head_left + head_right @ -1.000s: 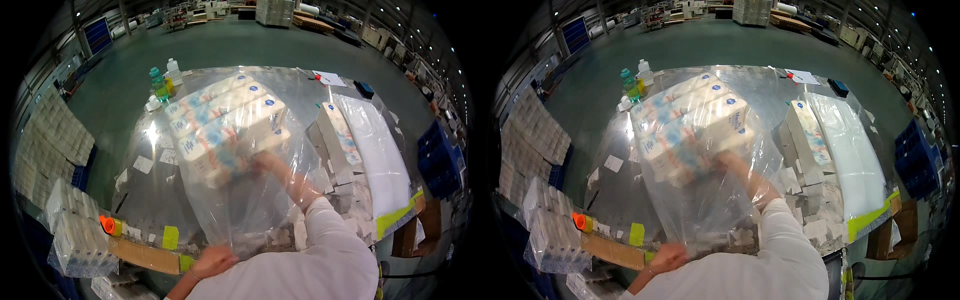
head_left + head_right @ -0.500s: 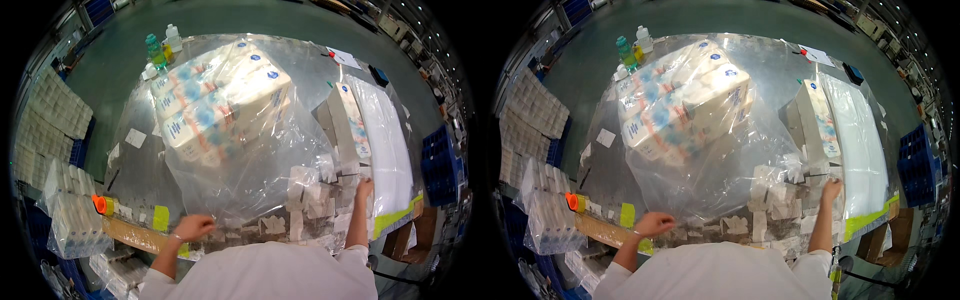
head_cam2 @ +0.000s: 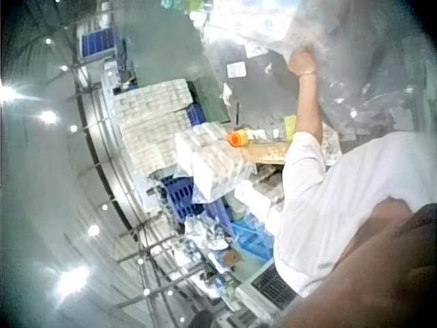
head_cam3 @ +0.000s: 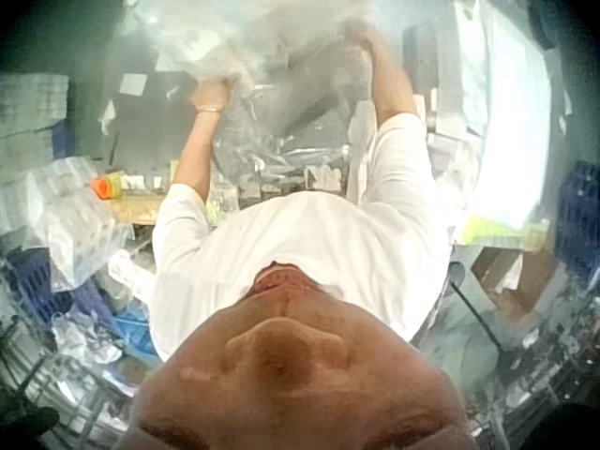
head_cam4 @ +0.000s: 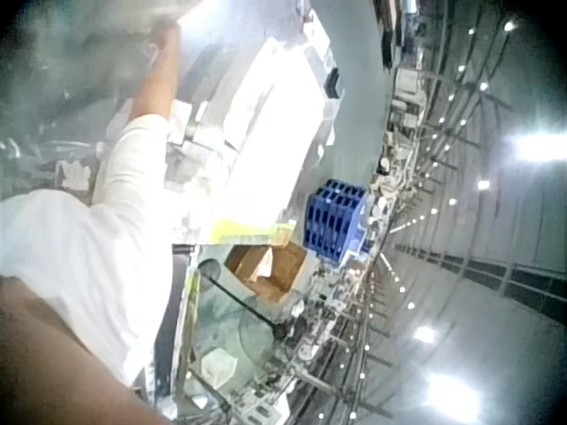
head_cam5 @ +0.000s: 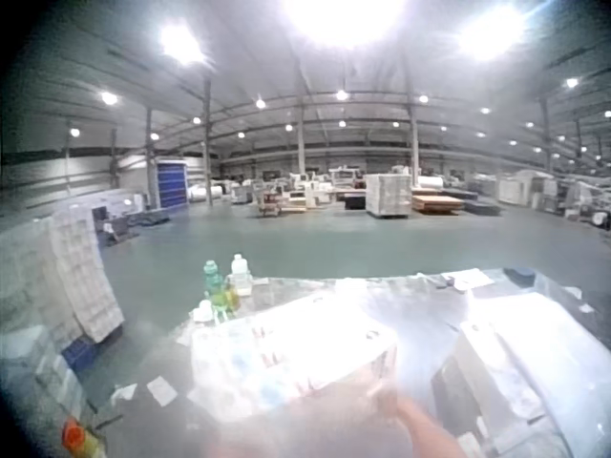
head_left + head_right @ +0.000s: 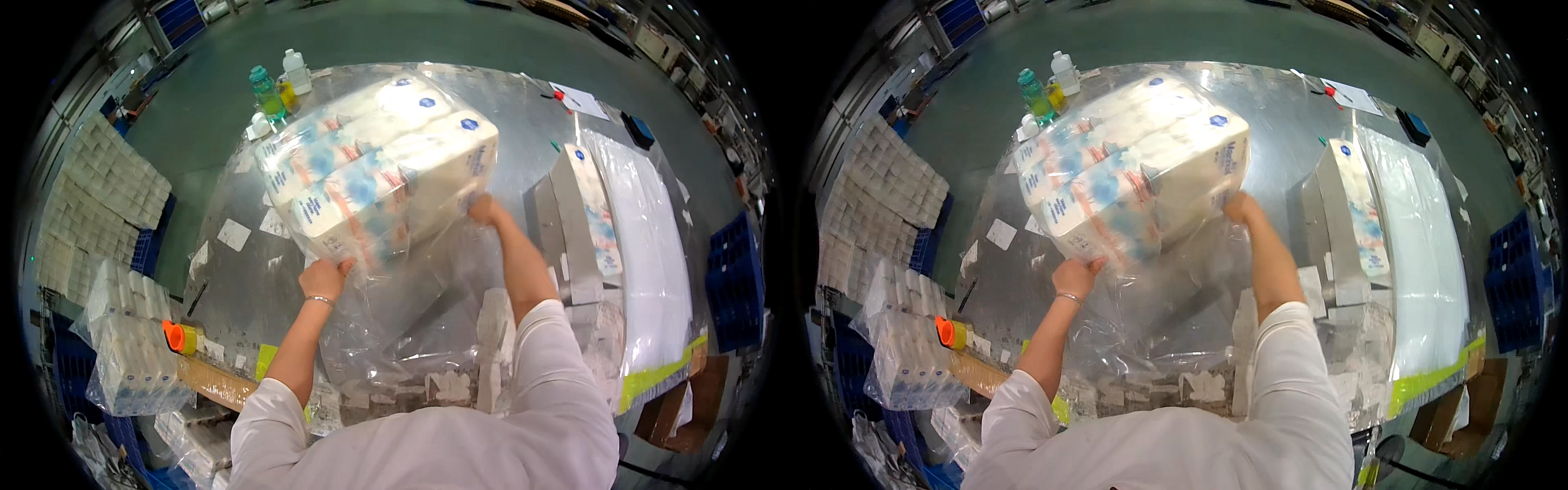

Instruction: The person places individual packs of tissue rolls into a large plastic bag, then pulls the bag shut and carries it away.

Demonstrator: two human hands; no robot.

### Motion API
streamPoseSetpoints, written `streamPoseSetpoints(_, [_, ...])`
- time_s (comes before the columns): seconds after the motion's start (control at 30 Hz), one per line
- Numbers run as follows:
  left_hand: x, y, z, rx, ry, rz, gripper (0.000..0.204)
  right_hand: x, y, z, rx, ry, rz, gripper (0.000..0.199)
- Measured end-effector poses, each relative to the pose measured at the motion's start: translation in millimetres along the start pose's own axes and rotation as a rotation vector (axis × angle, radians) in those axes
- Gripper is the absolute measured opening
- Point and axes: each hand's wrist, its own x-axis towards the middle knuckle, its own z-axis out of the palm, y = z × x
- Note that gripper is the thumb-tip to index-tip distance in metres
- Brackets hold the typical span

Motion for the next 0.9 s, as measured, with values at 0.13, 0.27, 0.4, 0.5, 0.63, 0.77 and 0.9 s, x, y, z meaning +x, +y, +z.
streamPoseSetpoints(0.13, [6.3, -15.8, 13.9, -0.028, 0.085, -0.001, 0.051, -40.9, -39.8, 20.8, 0.128, 0.080, 0.196, 0.033])
streamPoseSetpoints(0.27, [9.2, -51.0, -3.1, 0.037, 0.001, 0.117, 0.047, -105.4, -28.5, 37.7, -0.297, -0.238, -0.162, 0.031])
streamPoseSetpoints(0.4, [-11.8, -94.7, -22.5, 0.158, -0.229, 0.405, 0.043, -191.3, -76.9, 20.9, -0.563, -0.629, -0.349, 0.030])
streamPoseSetpoints(0.5, [-32.0, -93.0, -24.7, 0.163, -0.479, 0.455, 0.039, -210.7, -91.3, 49.4, -0.536, -0.598, -0.464, 0.035])
streamPoseSetpoints(0.63, [-44.2, -101.3, -18.1, -0.167, -0.520, 0.708, 0.033, -183.0, -80.8, 82.5, 0.092, -0.563, -0.333, 0.037])
streamPoseSetpoints(0.77, [-11.3, -88.0, -1.7, -0.040, -0.119, 0.774, 0.022, -157.2, -103.9, 51.7, -0.197, -0.822, -0.289, 0.036])
streamPoseSetpoints(0.9, [22.9, -92.9, 11.7, -0.029, -0.119, 0.700, 0.019, -164.9, -109.8, 54.3, -0.217, -0.209, -0.035, 0.034])
